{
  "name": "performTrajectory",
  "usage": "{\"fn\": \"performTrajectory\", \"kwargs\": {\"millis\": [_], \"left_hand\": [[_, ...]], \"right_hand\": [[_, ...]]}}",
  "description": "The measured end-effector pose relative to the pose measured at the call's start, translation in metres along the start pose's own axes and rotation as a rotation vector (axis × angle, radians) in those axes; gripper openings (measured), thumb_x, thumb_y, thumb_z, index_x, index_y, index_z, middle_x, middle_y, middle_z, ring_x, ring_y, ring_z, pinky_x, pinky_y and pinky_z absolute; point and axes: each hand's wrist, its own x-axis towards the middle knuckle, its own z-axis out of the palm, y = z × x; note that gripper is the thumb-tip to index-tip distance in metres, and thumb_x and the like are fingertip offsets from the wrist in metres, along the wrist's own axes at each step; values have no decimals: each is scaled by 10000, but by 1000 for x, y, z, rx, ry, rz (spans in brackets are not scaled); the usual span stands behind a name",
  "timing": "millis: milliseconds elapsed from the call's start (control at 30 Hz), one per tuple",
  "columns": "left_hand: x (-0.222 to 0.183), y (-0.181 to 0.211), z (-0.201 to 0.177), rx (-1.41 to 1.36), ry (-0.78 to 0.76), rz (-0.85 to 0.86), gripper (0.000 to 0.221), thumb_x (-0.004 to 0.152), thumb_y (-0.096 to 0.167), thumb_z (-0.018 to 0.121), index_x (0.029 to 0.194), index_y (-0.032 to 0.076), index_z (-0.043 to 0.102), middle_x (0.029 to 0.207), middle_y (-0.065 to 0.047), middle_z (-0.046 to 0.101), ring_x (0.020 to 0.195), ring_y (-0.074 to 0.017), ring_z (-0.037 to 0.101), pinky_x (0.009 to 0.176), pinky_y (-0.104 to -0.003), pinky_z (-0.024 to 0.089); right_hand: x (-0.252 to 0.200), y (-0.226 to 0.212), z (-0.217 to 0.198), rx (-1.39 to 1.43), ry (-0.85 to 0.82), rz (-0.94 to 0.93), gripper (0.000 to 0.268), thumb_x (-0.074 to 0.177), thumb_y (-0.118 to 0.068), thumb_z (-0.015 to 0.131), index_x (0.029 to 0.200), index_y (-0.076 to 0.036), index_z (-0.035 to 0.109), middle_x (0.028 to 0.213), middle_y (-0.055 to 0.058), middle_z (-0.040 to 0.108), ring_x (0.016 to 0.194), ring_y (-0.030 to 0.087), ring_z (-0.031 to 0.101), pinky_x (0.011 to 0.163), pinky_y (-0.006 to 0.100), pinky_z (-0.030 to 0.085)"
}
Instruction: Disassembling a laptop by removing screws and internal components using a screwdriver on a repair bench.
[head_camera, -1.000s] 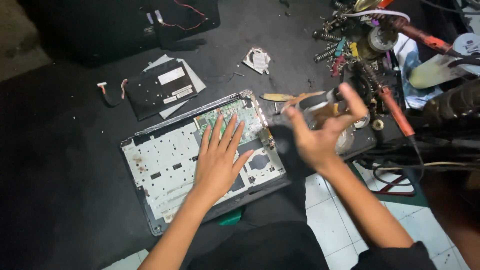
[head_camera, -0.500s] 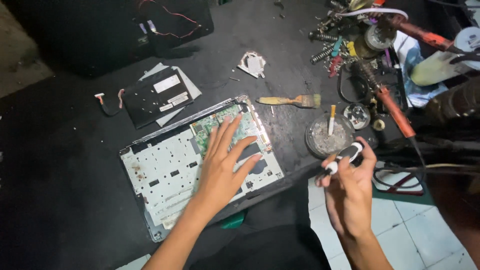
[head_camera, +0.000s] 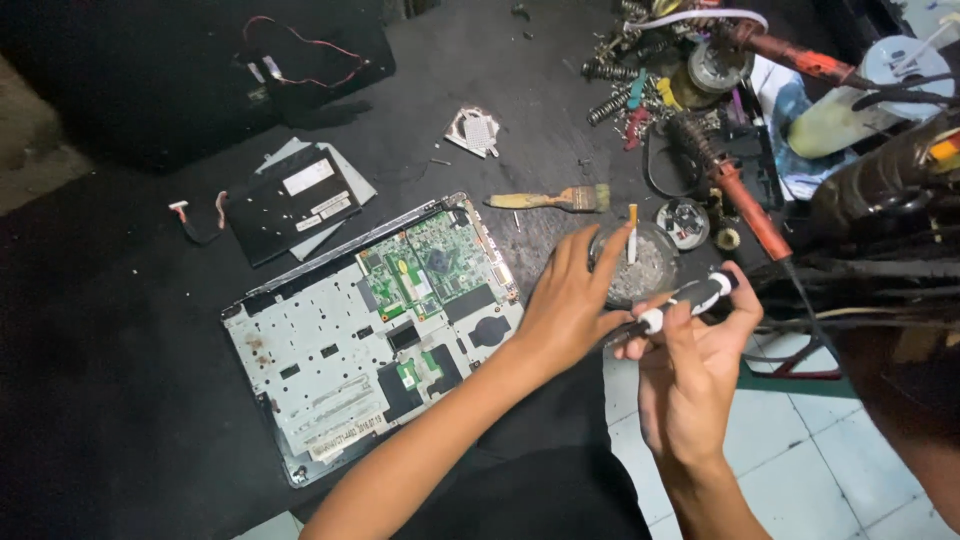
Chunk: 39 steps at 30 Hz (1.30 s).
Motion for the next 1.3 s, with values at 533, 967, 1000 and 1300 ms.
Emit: {"fn": "performTrajectory", "kwargs": {"millis": [533,967,1000,1300], "left_hand": [[10,0,-13,-170,22,21,1133,799,193,878,1627,141,106,1540,-208,388,1400,-407,391,951,-522,503],[99,-95,-68,58,265,-103,1201,785,343,965,1595,96,114,1509,-196,433,1336,-369,416,1097,-472,421],[108,-99,-67,61,270,-96,1201,785,343,965,1595,96,114,1509,-196,433,1336,-369,416,1097,-472,421],[142,-114,-50,32,243,-127,1143,784,333,974,1560,101,167,1493,-229,433,1387,-428,382,1057,-554,453]], "right_hand": [[-37,-8,-8,-77,-114,23,707,959,-151,667,1521,-202,241,862,219,619,522,183,560,561,298,541],[-43,9,-16,-136,-111,88,692,937,-80,635,1499,-207,251,834,232,595,729,245,607,552,329,554],[-43,10,-16,-134,-114,80,692,937,-80,635,1499,-207,251,834,232,595,729,245,607,552,329,554],[-47,10,-19,-231,6,128,756,898,-94,645,1521,-201,230,799,292,633,539,272,549,556,380,523]]}}
